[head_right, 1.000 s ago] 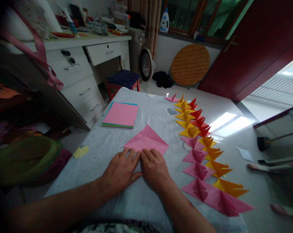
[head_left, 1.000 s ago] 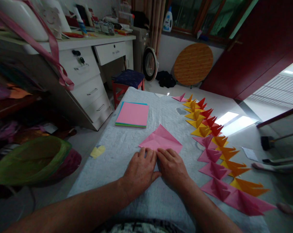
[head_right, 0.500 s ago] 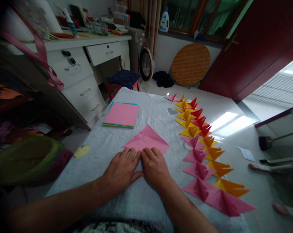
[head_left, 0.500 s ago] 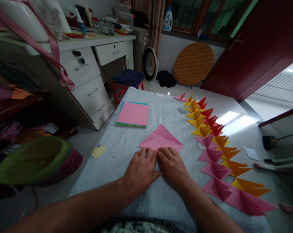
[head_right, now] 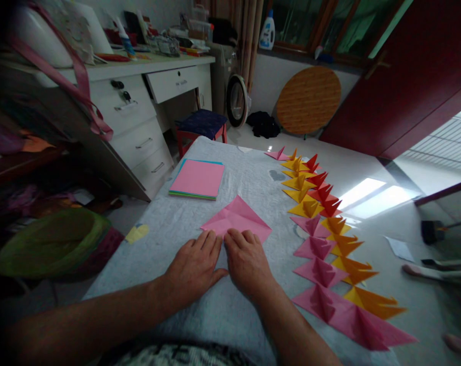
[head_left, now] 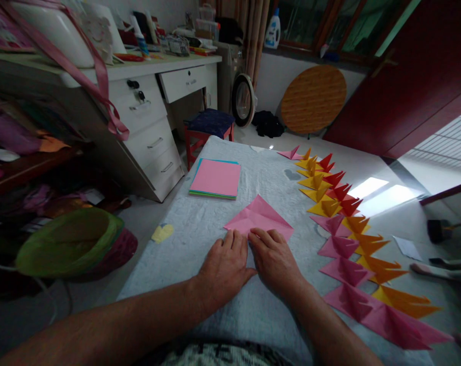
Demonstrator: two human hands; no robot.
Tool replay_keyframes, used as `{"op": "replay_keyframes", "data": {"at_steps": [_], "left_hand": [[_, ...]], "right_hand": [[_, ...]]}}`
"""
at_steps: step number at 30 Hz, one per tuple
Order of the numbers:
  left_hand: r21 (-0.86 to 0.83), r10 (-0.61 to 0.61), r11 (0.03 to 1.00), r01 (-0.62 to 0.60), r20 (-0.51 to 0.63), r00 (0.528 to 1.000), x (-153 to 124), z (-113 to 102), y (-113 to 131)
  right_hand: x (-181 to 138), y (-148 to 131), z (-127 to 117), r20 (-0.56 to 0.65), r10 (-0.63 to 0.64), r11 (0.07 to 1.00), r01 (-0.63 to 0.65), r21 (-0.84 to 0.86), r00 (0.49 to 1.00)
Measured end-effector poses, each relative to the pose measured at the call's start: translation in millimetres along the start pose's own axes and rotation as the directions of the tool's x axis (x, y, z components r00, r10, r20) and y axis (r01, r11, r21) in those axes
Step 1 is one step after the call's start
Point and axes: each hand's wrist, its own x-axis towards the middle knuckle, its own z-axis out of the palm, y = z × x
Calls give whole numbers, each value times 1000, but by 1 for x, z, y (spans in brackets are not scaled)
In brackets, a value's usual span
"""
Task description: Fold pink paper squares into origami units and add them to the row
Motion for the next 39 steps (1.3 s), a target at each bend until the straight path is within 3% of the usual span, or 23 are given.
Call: {"op": "replay_keyframes", "data": {"at_steps": [19, 29, 36, 39], "left_hand": [[-15, 33, 999, -33, -17, 999, -10, 10, -16], [-24, -10, 1000, 9, -62, 998, -20, 17, -47], [-28, -107, 994, 106, -44, 993, -25, -8, -55], [-79, -1, 997, -1, -20, 1000, -20, -17, -42]], "right_hand": [[-1, 2, 1, -40, -6, 1000, 7, 16, 999], [-1, 1, 0, -34, -5, 1000, 5, 15, 999], [-1, 0, -1, -40, -10, 1000, 11, 22, 999], [-1, 0, -2, -33, -8, 1000, 8, 18, 999]]}}
